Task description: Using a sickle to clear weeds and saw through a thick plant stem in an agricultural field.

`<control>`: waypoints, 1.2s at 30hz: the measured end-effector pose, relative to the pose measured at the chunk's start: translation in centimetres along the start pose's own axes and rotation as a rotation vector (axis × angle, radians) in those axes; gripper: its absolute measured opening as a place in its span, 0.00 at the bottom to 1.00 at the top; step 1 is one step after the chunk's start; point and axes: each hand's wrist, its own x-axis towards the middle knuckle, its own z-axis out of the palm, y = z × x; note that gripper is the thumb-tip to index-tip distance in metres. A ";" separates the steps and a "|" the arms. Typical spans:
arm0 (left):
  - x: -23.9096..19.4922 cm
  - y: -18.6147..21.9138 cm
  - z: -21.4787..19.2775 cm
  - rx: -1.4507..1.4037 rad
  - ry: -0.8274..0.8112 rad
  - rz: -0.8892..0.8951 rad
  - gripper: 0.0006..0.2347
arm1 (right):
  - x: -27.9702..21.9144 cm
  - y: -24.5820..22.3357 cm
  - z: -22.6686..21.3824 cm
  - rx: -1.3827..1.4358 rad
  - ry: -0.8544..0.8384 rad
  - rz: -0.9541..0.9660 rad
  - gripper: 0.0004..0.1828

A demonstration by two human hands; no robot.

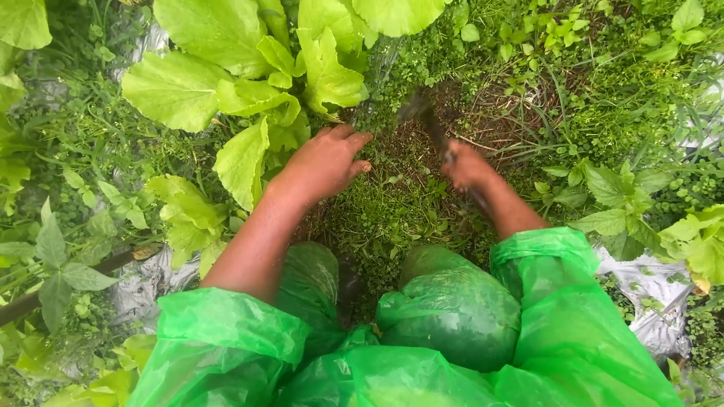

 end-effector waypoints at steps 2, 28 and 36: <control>0.0 0.1 -0.2 0.004 0.000 -0.004 0.20 | -1.1 1.1 1.3 -0.172 -0.204 0.015 0.20; 1.3 0.8 0.5 0.027 -0.062 -0.024 0.21 | 5.8 5.0 3.6 0.722 0.513 -0.056 0.12; 2.5 2.5 4.1 -0.002 -0.114 0.047 0.27 | -1.3 1.5 4.2 1.203 0.155 -0.310 0.14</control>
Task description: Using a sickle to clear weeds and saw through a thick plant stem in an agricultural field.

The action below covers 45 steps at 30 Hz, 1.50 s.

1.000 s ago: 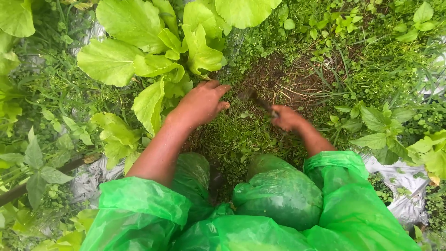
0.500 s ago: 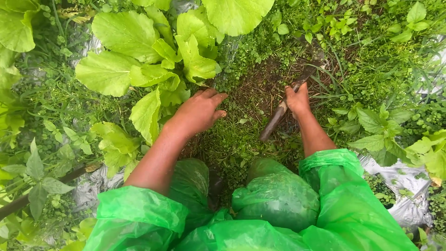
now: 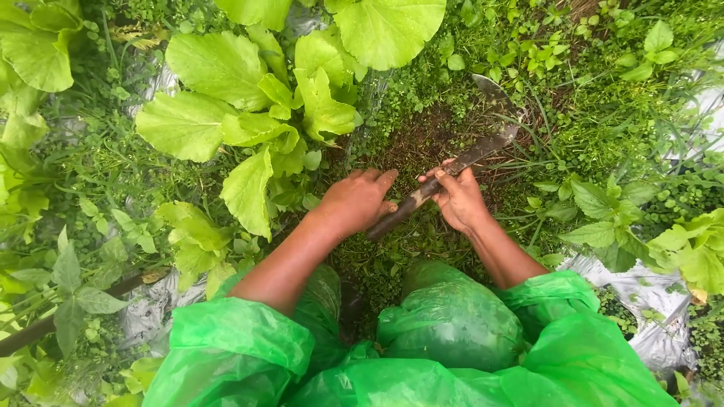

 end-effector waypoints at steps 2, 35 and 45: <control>-1.0 1.3 -0.3 -0.018 0.012 -0.011 0.29 | -1.1 -2.4 1.7 -0.023 -0.048 0.020 0.14; -8.9 -1.6 -2.2 -0.285 0.305 -0.286 0.18 | 20.9 4.5 2.1 -2.082 -0.055 -0.552 0.11; -8.7 -2.4 -2.8 -0.249 0.283 -0.277 0.19 | 18.3 2.8 1.4 -2.077 -0.040 -0.664 0.12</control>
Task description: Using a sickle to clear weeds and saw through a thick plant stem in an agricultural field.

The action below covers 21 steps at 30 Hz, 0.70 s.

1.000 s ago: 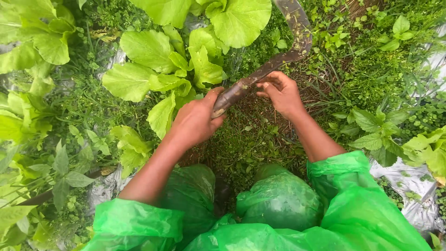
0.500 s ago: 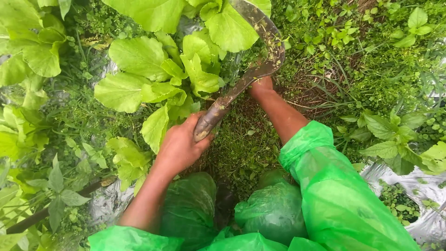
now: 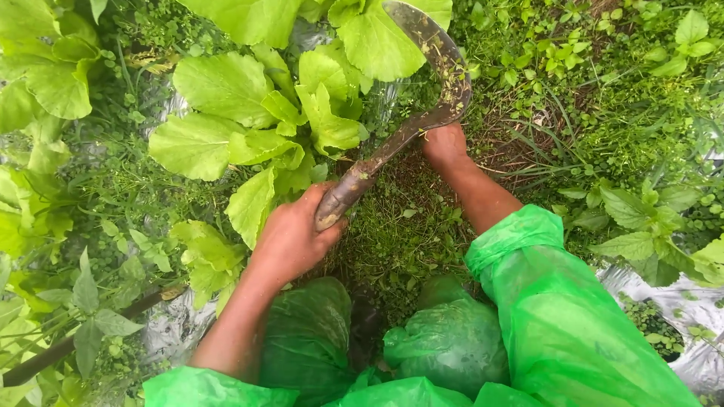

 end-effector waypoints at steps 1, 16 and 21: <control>0.1 -0.2 0.1 -0.002 -0.006 0.003 0.19 | -1.8 0.5 1.0 -0.002 -0.005 0.004 0.12; 0.0 -0.2 1.0 0.009 -0.011 0.029 0.19 | 1.2 -1.3 -3.6 0.448 -0.051 0.261 0.33; -0.1 0.2 0.1 0.020 -0.003 -0.002 0.19 | 0.6 -1.9 0.9 0.466 0.167 0.194 0.15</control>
